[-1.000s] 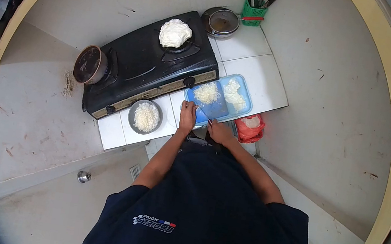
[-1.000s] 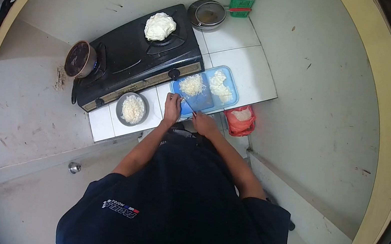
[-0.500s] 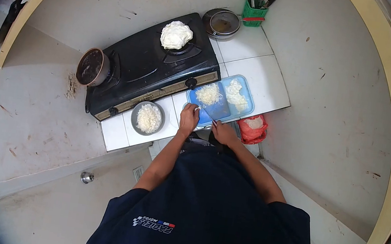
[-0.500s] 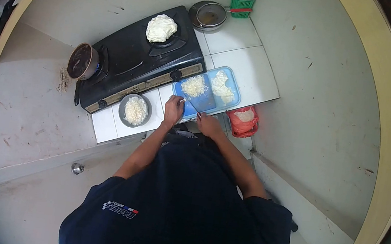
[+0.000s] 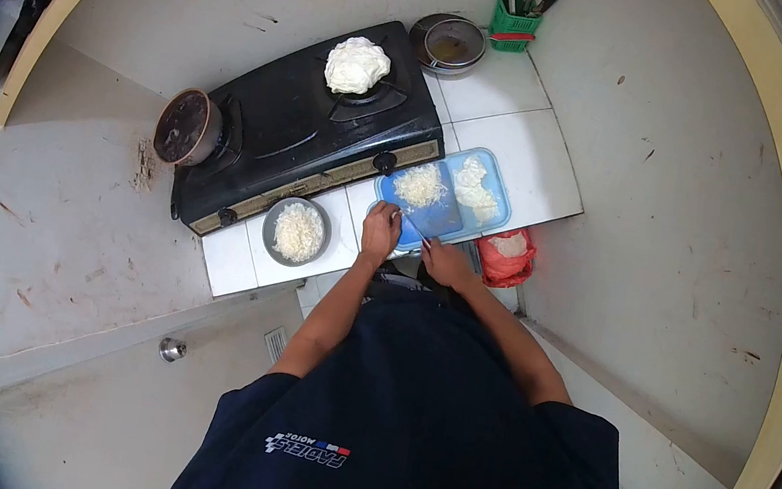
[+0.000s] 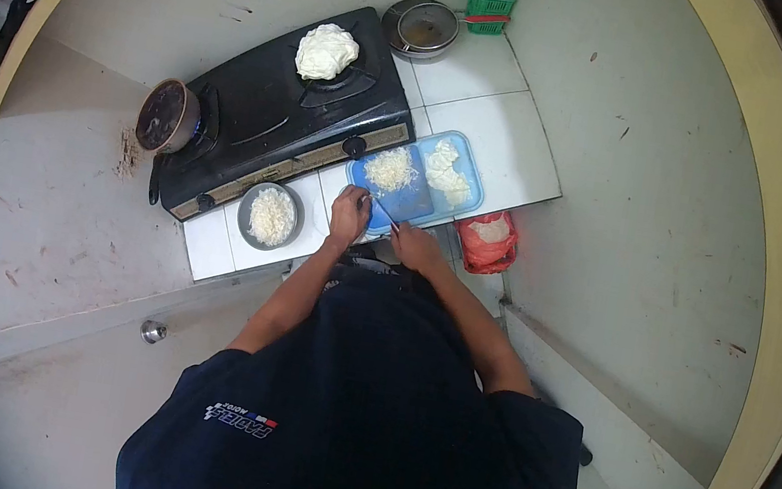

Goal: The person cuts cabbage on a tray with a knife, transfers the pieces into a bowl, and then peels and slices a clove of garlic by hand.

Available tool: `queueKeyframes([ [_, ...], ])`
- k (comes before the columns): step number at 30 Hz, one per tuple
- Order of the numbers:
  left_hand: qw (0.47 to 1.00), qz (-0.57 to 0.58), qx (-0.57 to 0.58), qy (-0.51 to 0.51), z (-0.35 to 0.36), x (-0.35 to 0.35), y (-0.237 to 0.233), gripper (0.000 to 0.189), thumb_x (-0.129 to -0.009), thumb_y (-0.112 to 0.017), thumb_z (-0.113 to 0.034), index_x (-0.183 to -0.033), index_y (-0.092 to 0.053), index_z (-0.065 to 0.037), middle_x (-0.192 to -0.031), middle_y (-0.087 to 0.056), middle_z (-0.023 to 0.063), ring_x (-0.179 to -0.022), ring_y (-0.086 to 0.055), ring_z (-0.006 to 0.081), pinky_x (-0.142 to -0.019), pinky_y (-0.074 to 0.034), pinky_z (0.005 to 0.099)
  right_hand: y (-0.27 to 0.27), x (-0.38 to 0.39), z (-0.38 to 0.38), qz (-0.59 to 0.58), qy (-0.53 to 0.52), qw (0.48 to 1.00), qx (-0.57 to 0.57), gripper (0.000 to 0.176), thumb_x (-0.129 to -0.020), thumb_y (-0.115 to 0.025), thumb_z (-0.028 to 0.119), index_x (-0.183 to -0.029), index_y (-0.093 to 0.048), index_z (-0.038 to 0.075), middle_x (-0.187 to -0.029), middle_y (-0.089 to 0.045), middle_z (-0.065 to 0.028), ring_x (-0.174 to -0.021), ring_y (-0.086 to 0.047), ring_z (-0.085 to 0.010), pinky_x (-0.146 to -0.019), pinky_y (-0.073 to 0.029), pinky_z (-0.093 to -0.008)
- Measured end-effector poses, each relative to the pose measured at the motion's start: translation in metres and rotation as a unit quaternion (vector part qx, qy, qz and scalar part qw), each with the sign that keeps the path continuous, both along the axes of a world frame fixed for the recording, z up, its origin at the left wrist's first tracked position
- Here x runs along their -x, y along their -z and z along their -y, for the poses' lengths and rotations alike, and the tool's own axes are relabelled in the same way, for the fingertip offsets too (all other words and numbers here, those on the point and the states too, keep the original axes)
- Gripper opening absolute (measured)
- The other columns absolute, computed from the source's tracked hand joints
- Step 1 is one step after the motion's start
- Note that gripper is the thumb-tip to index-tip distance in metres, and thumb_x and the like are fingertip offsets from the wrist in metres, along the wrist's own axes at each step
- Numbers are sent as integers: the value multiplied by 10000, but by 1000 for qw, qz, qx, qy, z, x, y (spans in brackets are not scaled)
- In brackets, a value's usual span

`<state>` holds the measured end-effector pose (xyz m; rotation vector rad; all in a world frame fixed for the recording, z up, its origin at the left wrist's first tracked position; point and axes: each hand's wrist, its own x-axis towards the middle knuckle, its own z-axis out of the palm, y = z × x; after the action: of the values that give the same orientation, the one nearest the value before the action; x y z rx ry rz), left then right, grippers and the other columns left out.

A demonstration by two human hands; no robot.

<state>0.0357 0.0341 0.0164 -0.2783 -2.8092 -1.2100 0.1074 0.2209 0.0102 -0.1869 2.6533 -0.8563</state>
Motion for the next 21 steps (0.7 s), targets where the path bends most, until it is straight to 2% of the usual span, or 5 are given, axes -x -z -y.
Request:
queueKeyframes([
  [3,999,33,-21,-12,-2,-1,2,85,-871,-623,-3,-925,-686,15,-894,-634,199,-837,-638,402,-769,-514,463,2,10,9,-5,4,1000,1,416,-1015,-496,366,-1031,-594,-39,-842,-692,-280,-771,-689,-475,-714,-541,-595],
  [7,1000,2,-29,-12,0,-1,1,75,-876,-617,-4,-915,-678,13,-886,-636,204,-821,-634,402,-766,-512,467,-6,6,7,0,9,1000,-26,411,-1012,-500,362,-1018,-591,-38,-828,-694,-272,-770,-692,-470,-714,-546,-588],
  [15,999,35,-20,-24,0,-4,-3,59,-877,-616,-6,-886,-672,11,-857,-631,201,-805,-631,398,-749,-505,463,3,-5,-6,3,13,1000,-15,423,-998,-525,376,-1044,-594,-39,-794,-687,-273,-755,-687,-477,-708,-541,-594],
  [21,1000,19,-17,-14,1,-2,-1,63,-875,-612,-1,-890,-672,11,-850,-623,196,-818,-625,398,-752,-500,461,5,-7,-3,-23,-3,1000,1,418,-1007,-519,366,-1044,-586,-44,-795,-680,-285,-736,-674,-486,-693,-530,-596],
])
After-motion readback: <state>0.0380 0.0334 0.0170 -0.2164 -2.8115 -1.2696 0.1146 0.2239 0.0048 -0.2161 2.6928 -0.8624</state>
